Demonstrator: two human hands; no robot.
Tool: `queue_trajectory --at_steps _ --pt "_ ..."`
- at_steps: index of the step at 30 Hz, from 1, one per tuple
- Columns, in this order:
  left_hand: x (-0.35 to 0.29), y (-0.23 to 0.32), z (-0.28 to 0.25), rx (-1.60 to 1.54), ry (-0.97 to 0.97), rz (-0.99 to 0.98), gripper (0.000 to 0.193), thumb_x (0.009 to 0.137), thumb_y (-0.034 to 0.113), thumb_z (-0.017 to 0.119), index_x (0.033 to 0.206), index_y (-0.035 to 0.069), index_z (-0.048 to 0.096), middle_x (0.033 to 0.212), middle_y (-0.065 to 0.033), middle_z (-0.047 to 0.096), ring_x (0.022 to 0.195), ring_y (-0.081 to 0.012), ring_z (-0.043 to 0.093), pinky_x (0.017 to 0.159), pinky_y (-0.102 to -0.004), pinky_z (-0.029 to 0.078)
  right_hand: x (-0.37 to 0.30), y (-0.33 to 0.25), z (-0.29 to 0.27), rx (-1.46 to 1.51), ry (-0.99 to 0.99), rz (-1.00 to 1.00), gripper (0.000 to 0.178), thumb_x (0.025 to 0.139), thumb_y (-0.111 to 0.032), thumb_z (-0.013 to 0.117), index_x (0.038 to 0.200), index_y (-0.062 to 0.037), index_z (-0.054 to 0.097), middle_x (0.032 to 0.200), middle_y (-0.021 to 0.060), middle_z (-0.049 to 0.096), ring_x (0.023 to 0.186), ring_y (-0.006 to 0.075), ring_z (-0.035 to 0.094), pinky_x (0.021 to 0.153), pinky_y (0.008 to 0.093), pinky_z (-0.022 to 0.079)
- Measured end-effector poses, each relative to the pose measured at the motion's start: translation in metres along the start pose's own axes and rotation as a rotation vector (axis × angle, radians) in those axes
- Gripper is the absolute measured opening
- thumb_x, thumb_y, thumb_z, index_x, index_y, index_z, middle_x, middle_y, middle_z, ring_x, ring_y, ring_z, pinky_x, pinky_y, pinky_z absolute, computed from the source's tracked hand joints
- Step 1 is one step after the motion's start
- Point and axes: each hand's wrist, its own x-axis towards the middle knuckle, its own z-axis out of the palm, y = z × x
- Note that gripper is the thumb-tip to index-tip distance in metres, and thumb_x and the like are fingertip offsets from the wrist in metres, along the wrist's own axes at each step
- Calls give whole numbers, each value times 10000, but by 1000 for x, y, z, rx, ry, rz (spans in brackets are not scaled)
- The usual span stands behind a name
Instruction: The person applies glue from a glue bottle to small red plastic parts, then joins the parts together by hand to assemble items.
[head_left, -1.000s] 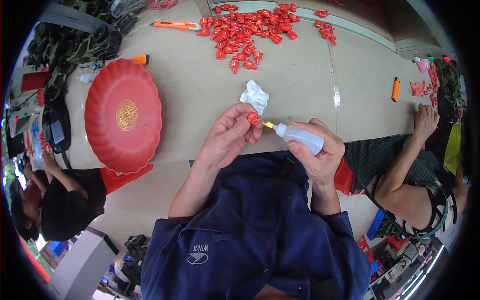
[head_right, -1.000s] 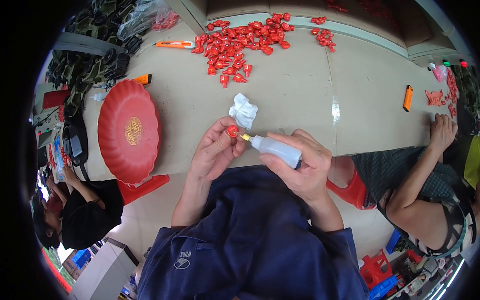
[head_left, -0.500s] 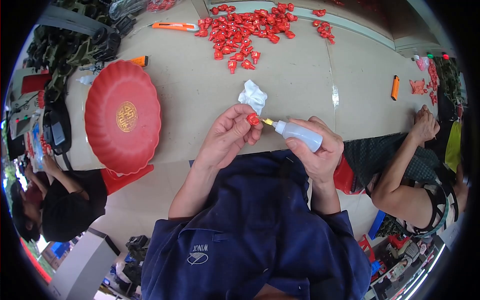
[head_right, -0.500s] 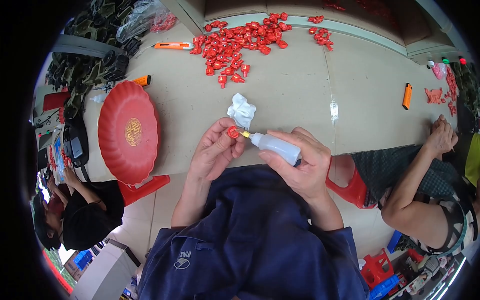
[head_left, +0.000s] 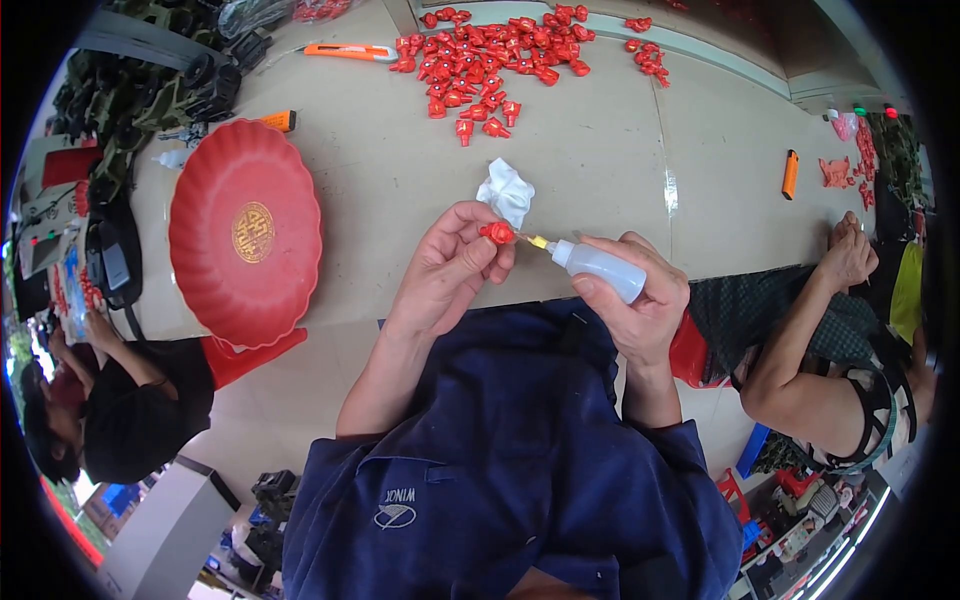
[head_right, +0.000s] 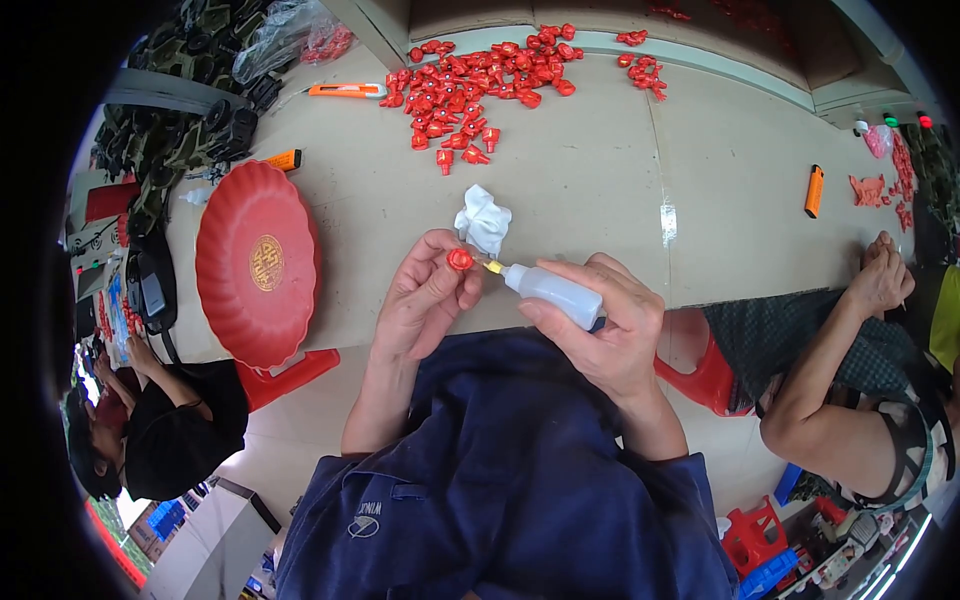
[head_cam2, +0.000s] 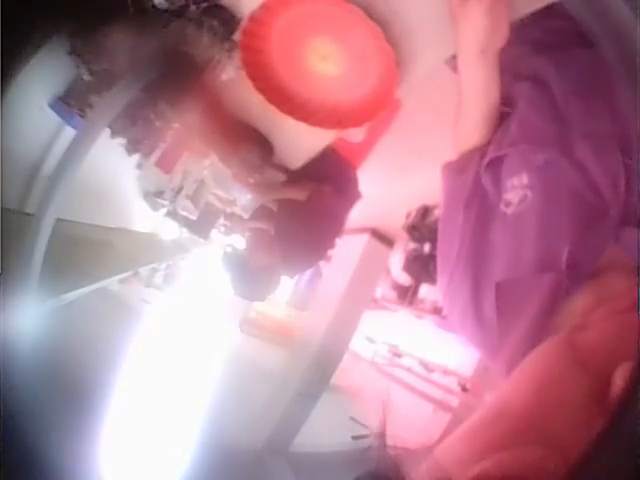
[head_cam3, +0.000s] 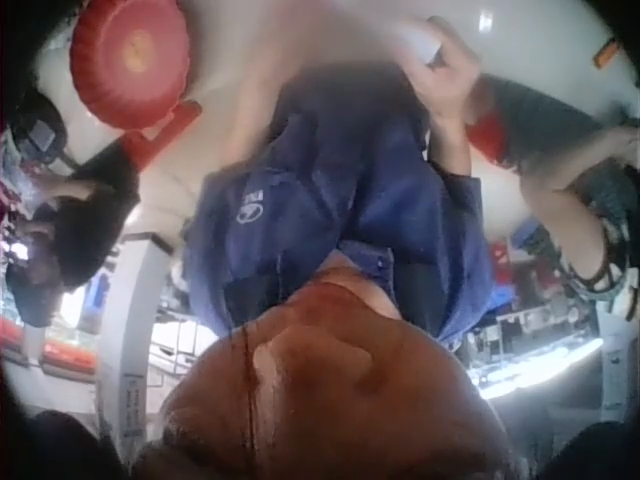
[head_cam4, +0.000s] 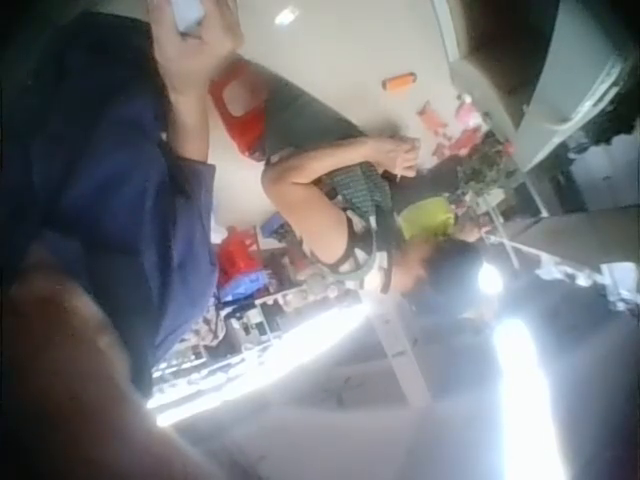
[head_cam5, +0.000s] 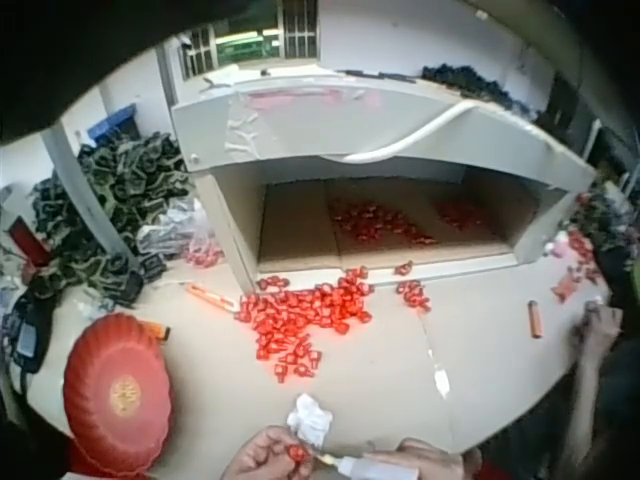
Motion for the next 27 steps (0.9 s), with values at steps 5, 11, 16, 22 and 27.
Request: queue_trajectory --at_steps 5,11,16,22,27 --pt "0 0 1 2 12 29 185 862 71 549 1032 52 482 901 -61 548 725 -121 501 612 -235 395 0 0 0 0 -5 -3 326 620 -53 762 916 15 643 712 98 630 567 147 516 505 237 390" --pt "1 1 4 -4 28 44 176 856 58 552 1019 63 487 952 -65 535 732 -118 490 611 -238 388 -1 3 0 2 -5 -25 326 620 -63 765 914 13 644 680 96 616 549 148 505 493 239 384" --pt "1 1 2 -3 11 60 171 849 45 556 1007 66 492 982 -72 529 715 -115 476 607 -238 383 -2 2 0 7 -5 -10 325 615 -66 767 907 11 646 653 90 602 538 148 498 485 244 379" --pt "3 -1 1 -13 16 62 178 842 28 559 1002 70 495 1016 -74 525 715 -115 471 604 -240 381 0 2 2 15 -10 -36 315 613 -65 766 894 16 647 642 85 595 527 147 491 481 244 372" --pt "4 0 2 4 29 62 184 840 26 560 1007 74 498 1016 -75 528 710 -114 471 599 -238 382 0 1 0 20 -25 -19 321 617 -58 763 904 20 644 654 84 598 537 143 498 489 241 377"
